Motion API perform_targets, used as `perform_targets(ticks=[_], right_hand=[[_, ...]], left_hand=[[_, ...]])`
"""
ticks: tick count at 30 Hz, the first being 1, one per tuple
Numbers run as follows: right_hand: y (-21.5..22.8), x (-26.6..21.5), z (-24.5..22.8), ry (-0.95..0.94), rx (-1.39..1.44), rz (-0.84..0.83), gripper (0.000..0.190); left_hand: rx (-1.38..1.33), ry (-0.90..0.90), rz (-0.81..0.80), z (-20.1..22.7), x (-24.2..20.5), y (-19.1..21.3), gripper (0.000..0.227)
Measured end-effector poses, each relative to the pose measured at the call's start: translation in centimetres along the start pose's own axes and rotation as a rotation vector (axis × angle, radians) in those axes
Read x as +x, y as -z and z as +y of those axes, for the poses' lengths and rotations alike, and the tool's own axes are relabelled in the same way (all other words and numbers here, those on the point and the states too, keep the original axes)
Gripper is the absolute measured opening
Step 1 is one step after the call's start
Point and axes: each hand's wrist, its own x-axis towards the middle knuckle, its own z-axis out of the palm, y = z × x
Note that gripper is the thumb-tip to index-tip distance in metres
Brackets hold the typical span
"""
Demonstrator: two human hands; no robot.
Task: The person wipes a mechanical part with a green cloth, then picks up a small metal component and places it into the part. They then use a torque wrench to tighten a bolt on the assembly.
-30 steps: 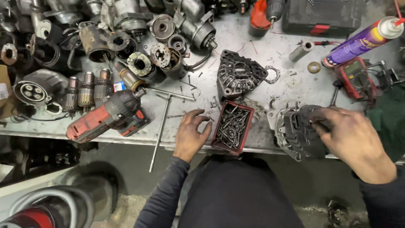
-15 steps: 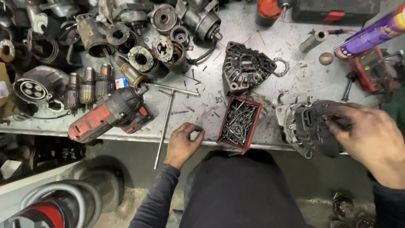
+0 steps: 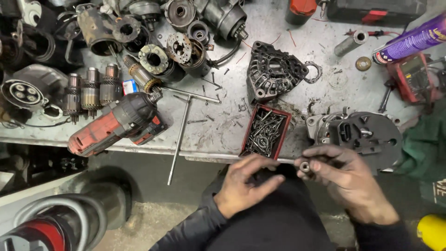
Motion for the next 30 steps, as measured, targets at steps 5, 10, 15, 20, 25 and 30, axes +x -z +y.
perform_targets(ticks=[5, 10, 15, 20, 25, 30], right_hand=[[0.5, 1.2, 4.1, 0.004, 0.400, -0.151, 0.029], [-4.4, 2.5, 0.1, 0.271, -0.133, 0.135, 0.038], [-3.4, 1.4, 1.4, 0.299, -0.634, 0.310, 0.042], [-2.9, 1.2, 3.2, 0.163, -0.780, 0.172, 0.030], [-3.6, 1.8, 5.0, 0.258, -1.003, 0.080, 0.035], [-3.4, 1.8, 6.1, 0.131, -1.122, 0.165, 0.043]], left_hand=[[-0.220, -0.089, 0.015, 1.2, 0.8, -0.4, 0.033], [0.045, -0.016, 0.014, -3.4, 0.5, 0.8, 0.035], [0.522, 0.062, 0.044, -8.5, 0.5, 0.9, 0.030], [0.713, -0.133, -0.100, -7.4, 4.8, -0.1, 0.071], [0.804, -0.195, -0.203, -8.5, 8.8, -1.7, 0.085], [0.740, -0.174, -0.196, -11.3, 9.9, -1.4, 0.064]])
